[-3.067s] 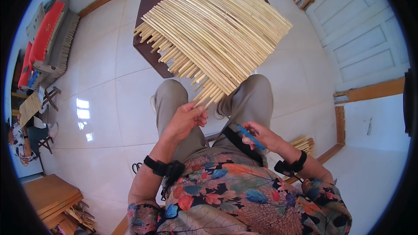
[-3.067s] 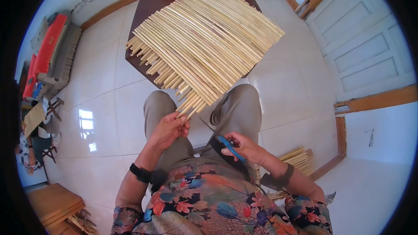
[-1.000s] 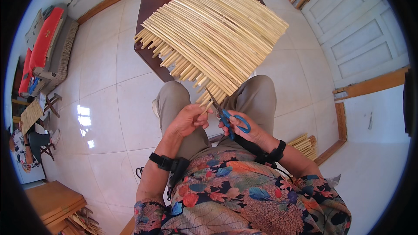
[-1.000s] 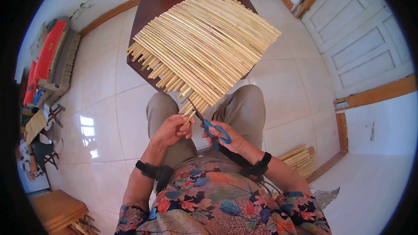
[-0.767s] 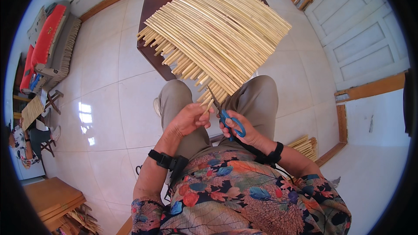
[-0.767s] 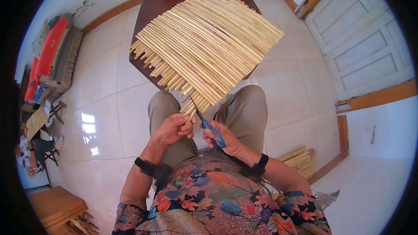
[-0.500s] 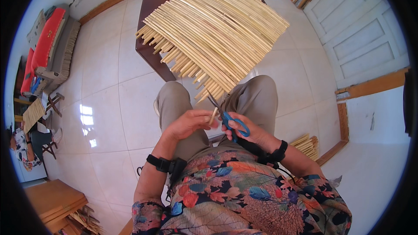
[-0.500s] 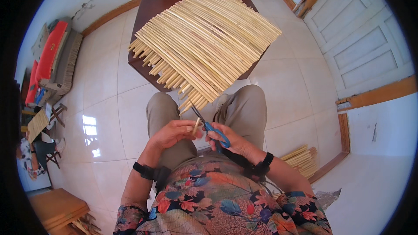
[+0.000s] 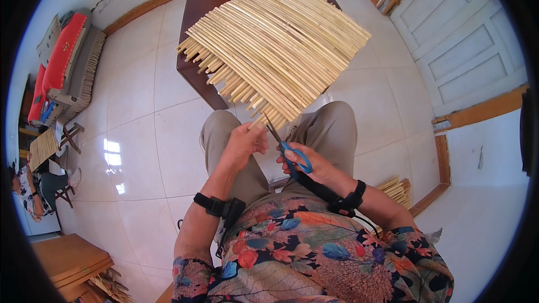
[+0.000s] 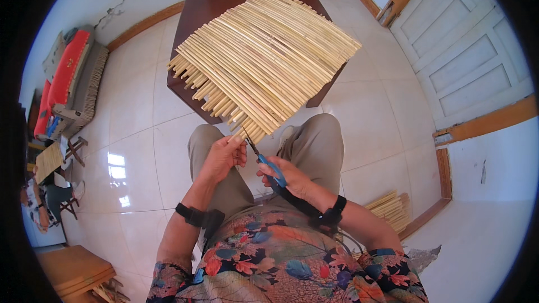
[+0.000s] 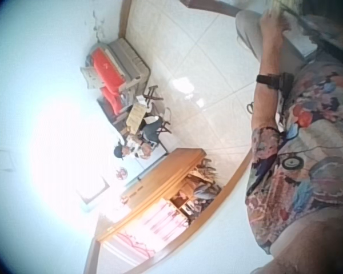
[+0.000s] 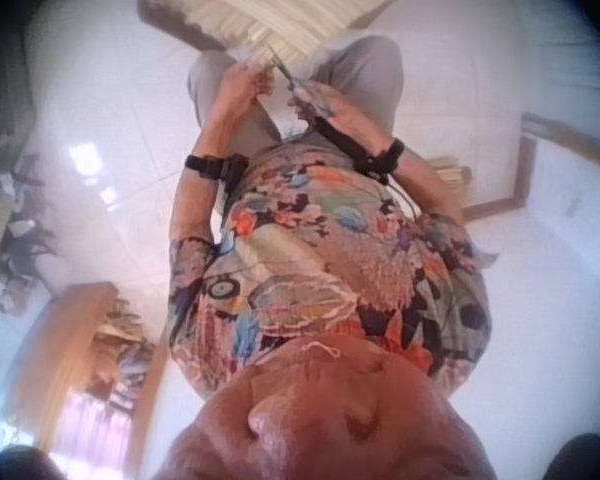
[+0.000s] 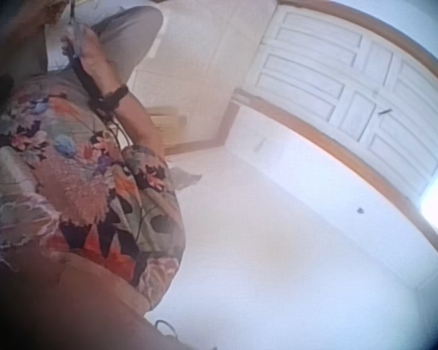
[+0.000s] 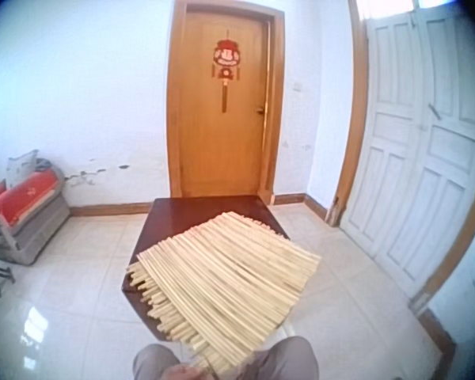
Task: The person ties individual reeds together with string to form a mat and uses scissors to trim the ends of the reeds.
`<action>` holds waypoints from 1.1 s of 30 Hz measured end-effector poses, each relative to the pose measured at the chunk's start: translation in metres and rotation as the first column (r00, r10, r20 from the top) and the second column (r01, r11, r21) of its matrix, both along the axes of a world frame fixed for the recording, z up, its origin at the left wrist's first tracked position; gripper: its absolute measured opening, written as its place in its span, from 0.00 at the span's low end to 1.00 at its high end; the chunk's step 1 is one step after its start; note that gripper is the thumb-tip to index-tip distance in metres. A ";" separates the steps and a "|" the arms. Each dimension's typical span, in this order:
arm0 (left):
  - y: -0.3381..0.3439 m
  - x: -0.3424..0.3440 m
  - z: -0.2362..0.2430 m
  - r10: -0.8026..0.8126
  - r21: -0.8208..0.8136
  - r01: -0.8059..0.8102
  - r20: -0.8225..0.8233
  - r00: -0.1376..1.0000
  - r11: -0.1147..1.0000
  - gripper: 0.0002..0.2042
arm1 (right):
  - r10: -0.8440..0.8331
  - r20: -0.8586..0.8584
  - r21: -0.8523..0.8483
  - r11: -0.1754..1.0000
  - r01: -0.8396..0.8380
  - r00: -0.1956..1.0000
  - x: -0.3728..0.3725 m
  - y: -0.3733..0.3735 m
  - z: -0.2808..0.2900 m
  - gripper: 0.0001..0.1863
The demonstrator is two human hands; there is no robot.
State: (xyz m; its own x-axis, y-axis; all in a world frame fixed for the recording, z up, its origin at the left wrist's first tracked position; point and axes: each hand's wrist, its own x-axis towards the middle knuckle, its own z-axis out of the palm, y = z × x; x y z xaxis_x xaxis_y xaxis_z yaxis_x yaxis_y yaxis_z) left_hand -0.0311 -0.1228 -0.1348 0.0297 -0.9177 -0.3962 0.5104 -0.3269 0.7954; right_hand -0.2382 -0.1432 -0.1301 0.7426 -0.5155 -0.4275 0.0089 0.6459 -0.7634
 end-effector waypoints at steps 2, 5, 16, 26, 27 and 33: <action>-0.003 0.000 -0.005 -0.100 -0.068 0.113 0.175 0.979 0.991 0.12 | -0.020 -0.001 0.004 1.000 0.020 1.000 0.006 0.003 -0.001 0.30; -0.007 0.001 0.000 -0.116 -0.015 0.118 0.097 0.989 0.993 0.11 | 0.001 0.001 -0.022 1.000 -0.001 1.000 0.007 0.002 0.001 0.32; -0.007 0.003 -0.003 -0.146 -0.037 0.148 0.044 0.988 0.988 0.10 | 0.015 -0.006 -0.061 0.998 -0.016 1.000 0.007 0.012 0.003 0.37; -0.006 0.002 0.001 -0.150 -0.049 0.156 0.109 0.983 0.987 0.09 | 0.038 -0.039 -0.084 0.996 -0.041 0.999 0.000 0.010 0.008 0.32; -0.006 0.002 0.001 -0.147 -0.052 0.154 0.108 0.983 0.987 0.09 | 0.052 -0.049 -0.095 0.994 -0.056 0.997 0.003 0.008 0.011 0.31; -0.007 0.003 -0.003 -0.140 -0.073 0.146 0.078 0.987 0.987 0.11 | 0.007 -0.048 -0.094 0.996 -0.011 0.999 0.013 -0.003 0.006 0.30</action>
State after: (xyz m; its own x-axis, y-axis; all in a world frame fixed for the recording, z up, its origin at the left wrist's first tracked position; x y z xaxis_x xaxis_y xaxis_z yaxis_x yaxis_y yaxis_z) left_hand -0.0278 -0.1293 -0.1377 -0.0782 -0.9427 -0.3244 0.4030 -0.3275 0.8546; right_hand -0.2249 -0.1466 -0.1237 0.7274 -0.5487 -0.4121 -0.0340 0.5711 -0.8202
